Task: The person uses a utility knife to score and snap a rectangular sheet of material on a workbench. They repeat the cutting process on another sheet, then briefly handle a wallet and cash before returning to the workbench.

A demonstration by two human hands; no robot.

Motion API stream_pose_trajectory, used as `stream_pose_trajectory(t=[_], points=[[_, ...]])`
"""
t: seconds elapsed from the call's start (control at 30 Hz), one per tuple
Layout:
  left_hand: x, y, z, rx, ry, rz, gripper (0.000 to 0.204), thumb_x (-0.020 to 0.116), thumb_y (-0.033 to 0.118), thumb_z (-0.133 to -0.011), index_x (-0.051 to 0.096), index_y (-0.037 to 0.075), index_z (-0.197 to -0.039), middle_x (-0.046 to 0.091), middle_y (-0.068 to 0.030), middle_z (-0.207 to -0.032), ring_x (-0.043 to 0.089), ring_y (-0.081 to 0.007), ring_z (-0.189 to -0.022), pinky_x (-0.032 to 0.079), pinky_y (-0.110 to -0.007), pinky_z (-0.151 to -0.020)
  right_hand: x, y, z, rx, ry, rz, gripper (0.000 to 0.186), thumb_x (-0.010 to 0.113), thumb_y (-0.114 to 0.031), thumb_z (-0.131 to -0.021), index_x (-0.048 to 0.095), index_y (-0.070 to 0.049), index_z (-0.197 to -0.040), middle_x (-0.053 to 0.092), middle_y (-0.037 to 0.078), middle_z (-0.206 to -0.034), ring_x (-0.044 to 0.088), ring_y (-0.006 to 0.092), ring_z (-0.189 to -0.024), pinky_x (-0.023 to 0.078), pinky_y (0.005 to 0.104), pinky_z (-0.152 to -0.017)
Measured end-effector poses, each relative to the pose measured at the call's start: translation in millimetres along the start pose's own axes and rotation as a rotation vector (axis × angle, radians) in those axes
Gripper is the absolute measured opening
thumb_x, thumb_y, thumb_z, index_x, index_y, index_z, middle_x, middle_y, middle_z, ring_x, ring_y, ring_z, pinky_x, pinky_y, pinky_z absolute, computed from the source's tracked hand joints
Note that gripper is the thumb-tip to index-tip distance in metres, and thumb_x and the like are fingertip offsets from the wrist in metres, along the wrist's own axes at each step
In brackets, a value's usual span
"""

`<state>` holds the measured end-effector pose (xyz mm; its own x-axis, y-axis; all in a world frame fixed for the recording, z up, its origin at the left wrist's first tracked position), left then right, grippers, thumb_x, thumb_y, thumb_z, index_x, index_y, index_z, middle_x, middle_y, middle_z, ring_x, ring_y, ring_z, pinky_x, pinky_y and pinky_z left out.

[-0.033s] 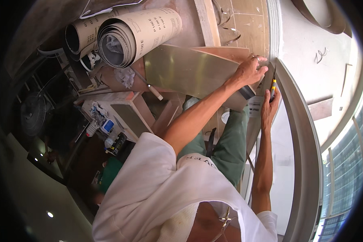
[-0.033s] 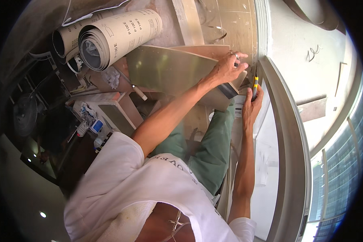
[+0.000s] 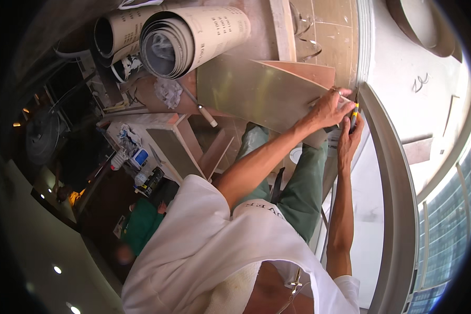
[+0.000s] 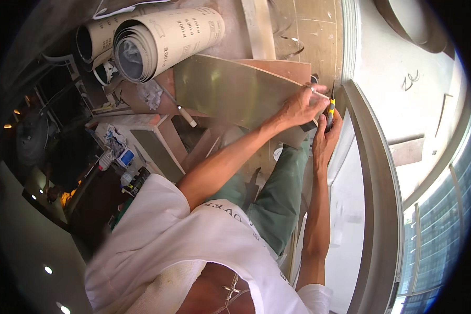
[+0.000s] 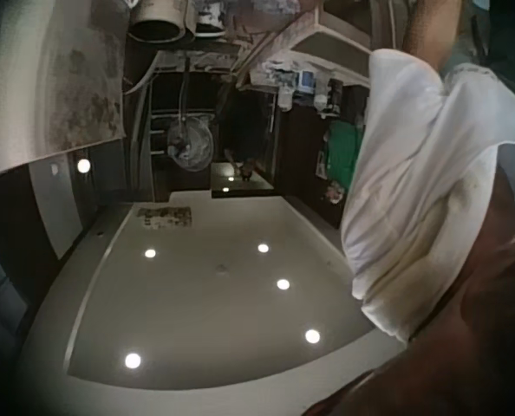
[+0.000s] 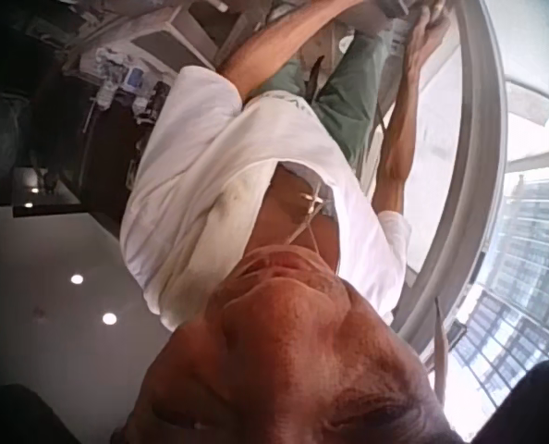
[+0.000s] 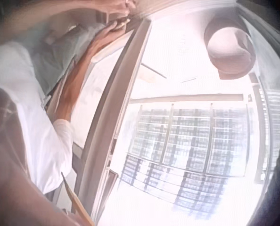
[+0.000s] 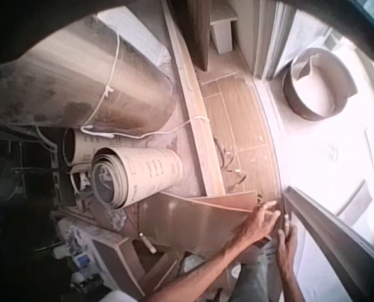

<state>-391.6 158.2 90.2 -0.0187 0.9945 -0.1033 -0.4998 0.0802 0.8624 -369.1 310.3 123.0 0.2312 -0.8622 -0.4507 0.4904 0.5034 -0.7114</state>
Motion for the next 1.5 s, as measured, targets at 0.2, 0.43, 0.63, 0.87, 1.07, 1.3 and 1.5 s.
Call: stream_pose_trajectory(t=[0.2,0.43,0.63,0.87,1.07,1.3,1.5], points=[[-72.8,-41.5,88.0,-0.115,0.482,0.079,0.039,0.058,0.030,-0.098,0.051,-0.002,-0.120,0.062,-0.0144,-0.096,0.062,-0.0205,-0.080,0.050,-0.035,-0.068,114.3,-83.9,49.1,-0.349,-0.433,0.169,0.060,0.063,-0.012,-0.092,0.040,-0.004,-0.146,0.047,0.020,-0.138,0.049,0.0358,-0.125,0.040,0.0418,-0.104],[-224.1,-86.8,206.9,-0.177,0.646,0.576,0.031,0.049,0.025,-0.103,0.047,0.002,-0.124,0.062,-0.0101,-0.113,0.065,-0.0163,-0.094,0.053,-0.030,-0.079,148.2,-75.0,73.1,-0.535,-0.184,0.653,0.068,0.073,-0.024,-0.086,0.043,-0.014,-0.146,0.048,0.018,-0.139,0.051,0.0379,-0.123,0.041,0.0515,-0.101],[-427.7,-140.2,411.0,-0.257,1.089,0.162,0.022,0.053,0.026,-0.102,0.053,0.005,-0.111,0.062,-0.0019,-0.081,0.058,-0.0075,-0.074,0.048,-0.026,-0.064,138.3,-35.3,46.4,-0.358,0.077,0.832,0.070,0.074,-0.036,-0.084,0.042,-0.026,-0.146,0.049,0.016,-0.135,0.049,0.0355,-0.124,0.042,0.0553,-0.097],[-611.6,-212.8,610.5,-0.608,1.301,-0.598,0.044,0.059,0.032,-0.094,0.059,-0.002,-0.121,0.066,-0.0228,-0.101,0.064,-0.0392,-0.097,0.049,-0.043,-0.087,119.3,-4.6,16.2,-0.151,0.075,1.030,0.075,0.064,-0.062,-0.081,0.053,-0.013,-0.138,0.054,0.019,-0.128,0.050,0.0356,-0.123,0.043,0.0554,-0.098],[-668.3,-287.6,670.3,-0.924,1.194,-0.601,0.043,0.064,0.033,-0.091,0.060,0.005,-0.123,0.063,-0.0223,-0.112,0.060,-0.0388,-0.106,0.048,-0.045,-0.091,102.0,14.7,-3.3,-0.160,0.037,0.887,0.084,0.063,-0.066,-0.082,0.053,-0.001,-0.134,0.057,0.023,-0.121,0.056,0.0369,-0.114,0.048,0.0506,-0.095],[-687.1,-327.7,658.2,-0.975,1.129,-0.712,0.038,0.067,0.028,-0.089,0.061,0.012,-0.123,0.062,-0.0190,-0.113,0.061,-0.0380,-0.105,0.050,-0.047,-0.087,120.9,62.8,58.5,0.041,-0.238,0.064,0.062,0.065,-0.044,-0.091,0.050,-0.004,-0.135,0.058,0.016,-0.121,0.059,0.0296,-0.106,0.051,0.0454,-0.086],[-682.3,-347.2,653.8,-0.802,1.186,-0.628,0.038,0.066,0.015,-0.086,0.060,0.006,-0.123,0.061,-0.0184,-0.120,0.058,-0.0374,-0.113,0.047,-0.045,-0.095,184.9,69.9,137.0,0.585,-0.353,-0.759,0.060,0.057,-0.052,-0.088,0.057,-0.004,-0.124,0.064,0.010,-0.106,0.062,0.0259,-0.093,0.050,0.0392,-0.088]])
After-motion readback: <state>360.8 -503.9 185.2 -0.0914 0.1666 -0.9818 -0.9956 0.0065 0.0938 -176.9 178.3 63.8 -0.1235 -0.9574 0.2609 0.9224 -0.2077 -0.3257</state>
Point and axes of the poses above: each hand's wrist, its own z-axis away from the middle knuckle, its own x-axis out of the palm, y = z × x, the point moved 8 cm from there along -z, towards the middle knuckle
